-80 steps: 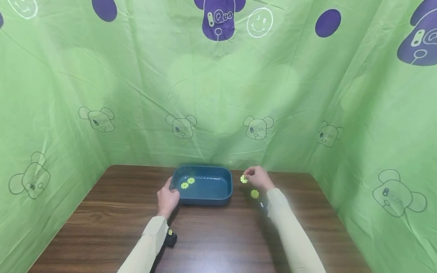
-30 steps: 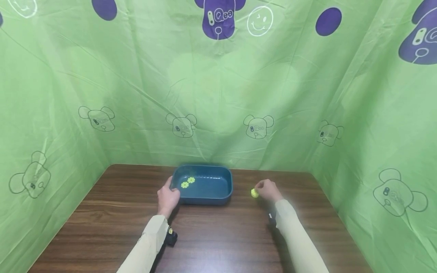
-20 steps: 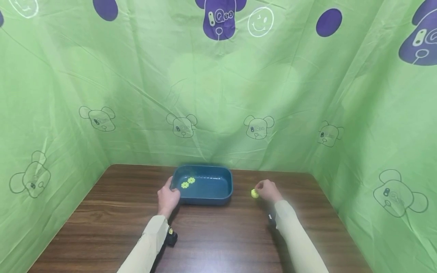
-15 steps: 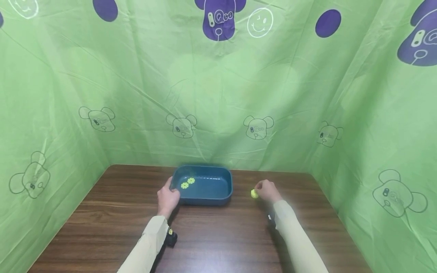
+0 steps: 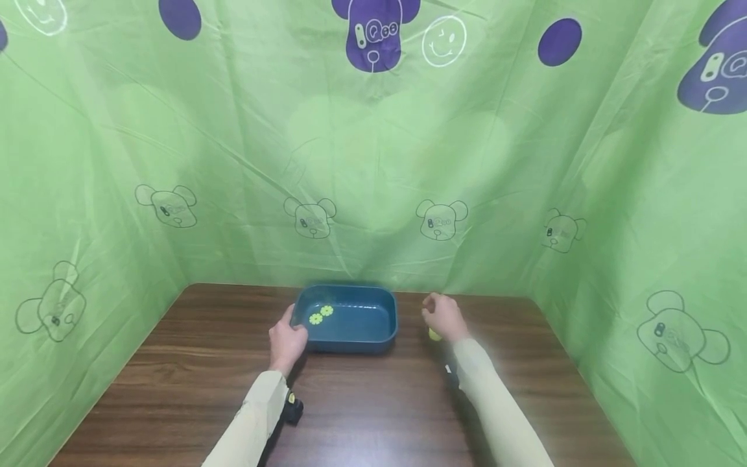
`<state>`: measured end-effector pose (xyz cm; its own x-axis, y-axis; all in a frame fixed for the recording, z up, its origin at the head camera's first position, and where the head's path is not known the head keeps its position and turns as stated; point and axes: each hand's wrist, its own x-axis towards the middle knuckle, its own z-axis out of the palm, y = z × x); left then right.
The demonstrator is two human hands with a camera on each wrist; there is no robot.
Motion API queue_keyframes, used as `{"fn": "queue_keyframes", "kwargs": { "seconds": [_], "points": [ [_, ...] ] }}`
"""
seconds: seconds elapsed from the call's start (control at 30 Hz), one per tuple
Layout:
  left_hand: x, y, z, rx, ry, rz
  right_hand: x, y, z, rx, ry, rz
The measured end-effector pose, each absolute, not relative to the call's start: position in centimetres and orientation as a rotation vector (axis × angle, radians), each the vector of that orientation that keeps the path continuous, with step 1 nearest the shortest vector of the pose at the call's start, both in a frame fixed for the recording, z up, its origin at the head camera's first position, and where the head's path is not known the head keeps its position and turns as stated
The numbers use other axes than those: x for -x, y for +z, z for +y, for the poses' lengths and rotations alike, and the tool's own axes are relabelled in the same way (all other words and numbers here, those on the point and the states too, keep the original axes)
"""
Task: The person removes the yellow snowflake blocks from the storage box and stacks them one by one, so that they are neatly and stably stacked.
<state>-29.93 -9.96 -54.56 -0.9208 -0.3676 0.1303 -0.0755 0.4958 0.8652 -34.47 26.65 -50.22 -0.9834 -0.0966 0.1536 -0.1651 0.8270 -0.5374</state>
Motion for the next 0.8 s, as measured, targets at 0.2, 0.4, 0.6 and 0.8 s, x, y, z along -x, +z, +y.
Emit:
{"fn": "queue_keyframes", "kwargs": {
  "seconds": [0.2,0.4,0.6,0.8],
  "points": [
    [29.9,-54.5,-10.1,-0.376,-1.386,-2.443,35.6,-48.4,22.3,-0.313,0.905,-2.850],
    [29.9,-54.5,-10.1,-0.386,-1.393,-2.438,36.5,-48.0,17.0,-0.434,0.897,-2.851],
    [30.0,-54.6,-10.0,-0.396,-1.396,-2.437,36.6,-49.0,12.0,-0.602,0.774,-2.960],
    [30.0,-54.4,-9.9,-0.377,-1.389,-2.434,36.8,-50.7,8.7,-0.689,0.727,-3.081]
  ]
}}
